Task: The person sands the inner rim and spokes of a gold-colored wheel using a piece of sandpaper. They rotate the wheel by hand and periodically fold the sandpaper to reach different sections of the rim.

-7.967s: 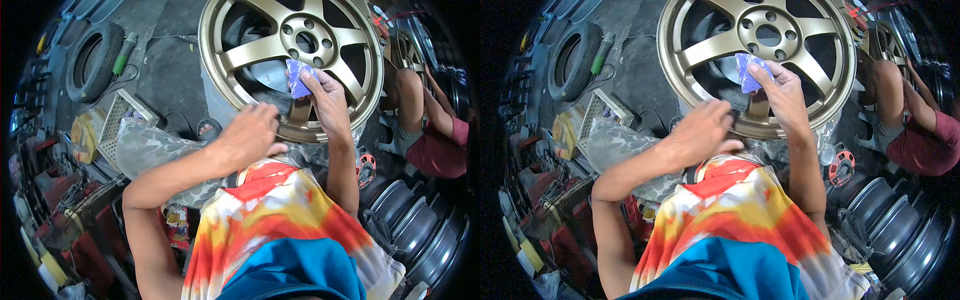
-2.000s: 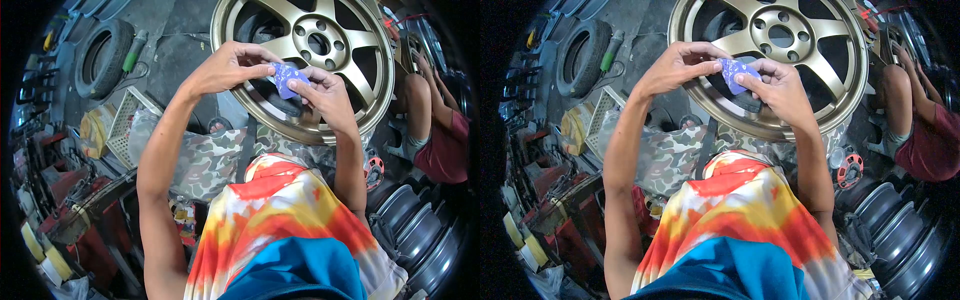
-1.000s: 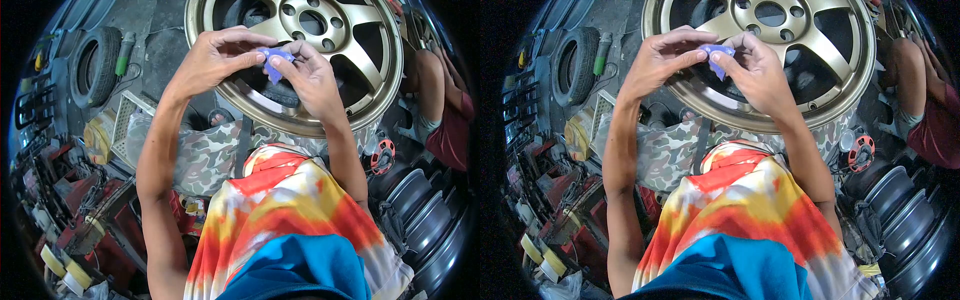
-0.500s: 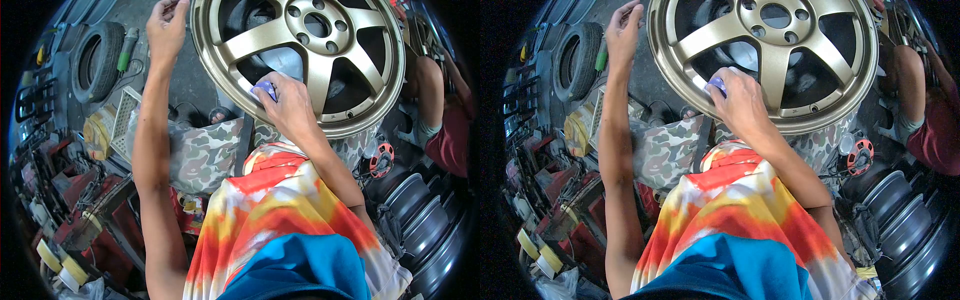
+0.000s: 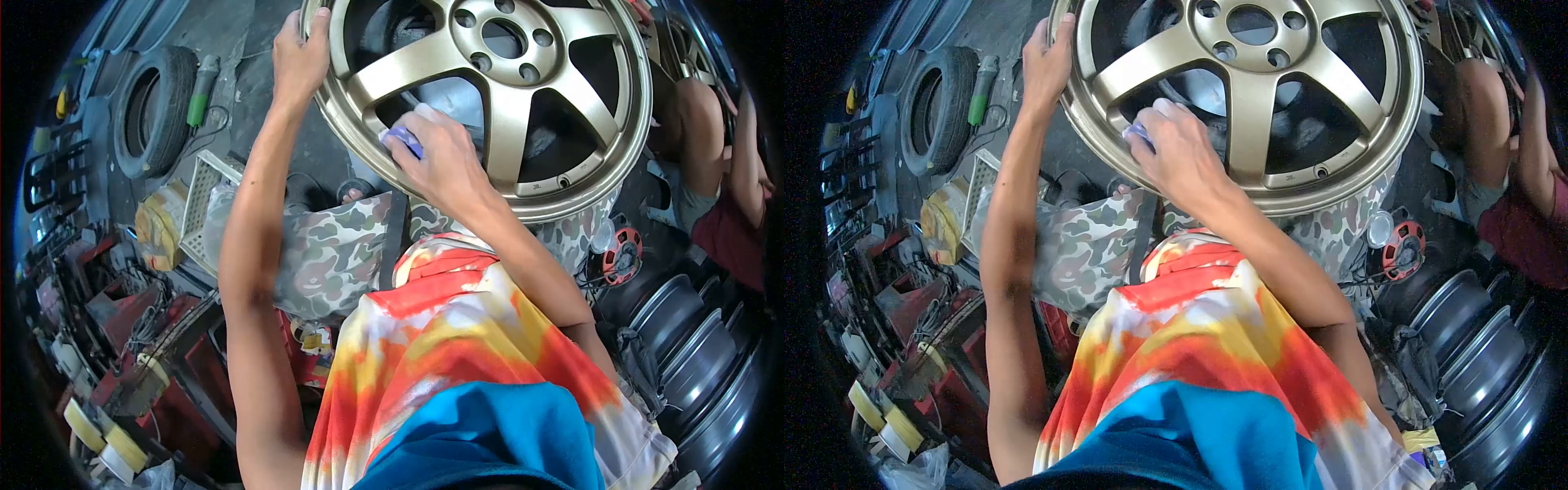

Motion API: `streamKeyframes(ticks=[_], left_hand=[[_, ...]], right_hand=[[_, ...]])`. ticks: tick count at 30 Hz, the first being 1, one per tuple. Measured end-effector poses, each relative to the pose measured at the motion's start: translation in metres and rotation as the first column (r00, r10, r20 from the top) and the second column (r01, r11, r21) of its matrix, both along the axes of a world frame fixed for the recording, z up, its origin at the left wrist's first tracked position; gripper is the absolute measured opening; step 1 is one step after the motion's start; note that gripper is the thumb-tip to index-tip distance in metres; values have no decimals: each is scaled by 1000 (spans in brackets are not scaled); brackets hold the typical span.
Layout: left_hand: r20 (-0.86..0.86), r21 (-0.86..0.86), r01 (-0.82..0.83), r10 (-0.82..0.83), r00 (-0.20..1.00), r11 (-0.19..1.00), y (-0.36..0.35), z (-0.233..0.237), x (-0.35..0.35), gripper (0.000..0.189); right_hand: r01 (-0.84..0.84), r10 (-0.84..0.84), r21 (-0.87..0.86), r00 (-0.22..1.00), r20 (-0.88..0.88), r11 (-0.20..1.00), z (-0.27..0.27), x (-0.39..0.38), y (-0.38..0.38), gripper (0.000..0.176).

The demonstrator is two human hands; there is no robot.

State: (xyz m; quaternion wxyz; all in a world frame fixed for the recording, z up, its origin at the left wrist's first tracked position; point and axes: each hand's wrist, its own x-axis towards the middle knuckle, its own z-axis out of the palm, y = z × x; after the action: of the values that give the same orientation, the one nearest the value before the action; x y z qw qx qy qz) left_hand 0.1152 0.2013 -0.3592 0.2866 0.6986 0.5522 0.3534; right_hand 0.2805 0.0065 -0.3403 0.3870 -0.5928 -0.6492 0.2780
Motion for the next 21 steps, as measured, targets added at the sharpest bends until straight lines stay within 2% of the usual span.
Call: streamKeyframes(ticks=[2, 3, 5, 6, 8, 10, 15, 19, 21], left_hand=[[36, 21, -5, 4, 999, 1000, 1, -6, -3, 59], [35, 22, -6, 5, 999, 1000, 3, -8, -3, 59], [-28, 152, -26, 30, 999, 988, 2, -5, -1, 52], [-25, 150, -30, 34, 999, 988, -2, -1, 1, 52], [92, 123, 31, -43, 995, 992, -12, 9, 7, 35], [91, 97, 22, -31, 995, 995, -13, 8, 6, 35], [100, 127, -3, -10, 995, 992, -11, 7, 7, 34], [94, 108, 11, -21, 995, 994, -11, 8, 5, 35], [63, 164, -37, 27, 998, 986, -10, 2, 5, 36]], right_hand=[[-4, 4, 25, 1000, 9, 1000, -5, 1, -1, 14], [-10, 10, -11, 1000, 19, 1000, -3, 6, -7, 14], [-28, 29, -44, 999, 35, 999, -1, 9, -7, 14], [-30, 31, -30, 999, 31, 999, 0, 9, -7, 15], [-25, 26, -17, 999, 28, 1000, -2, 7, -5, 15], [-27, 25, 67, 999, 27, 997, -8, -2, 6, 15], [-77, 83, -89, 994, 73, 993, 6, 14, -10, 14], [-40, 38, 25, 995, 91, 999, -2, 1, 8, 17], [-52, 54, -21, 992, 113, 998, 1, 6, -1, 19]])
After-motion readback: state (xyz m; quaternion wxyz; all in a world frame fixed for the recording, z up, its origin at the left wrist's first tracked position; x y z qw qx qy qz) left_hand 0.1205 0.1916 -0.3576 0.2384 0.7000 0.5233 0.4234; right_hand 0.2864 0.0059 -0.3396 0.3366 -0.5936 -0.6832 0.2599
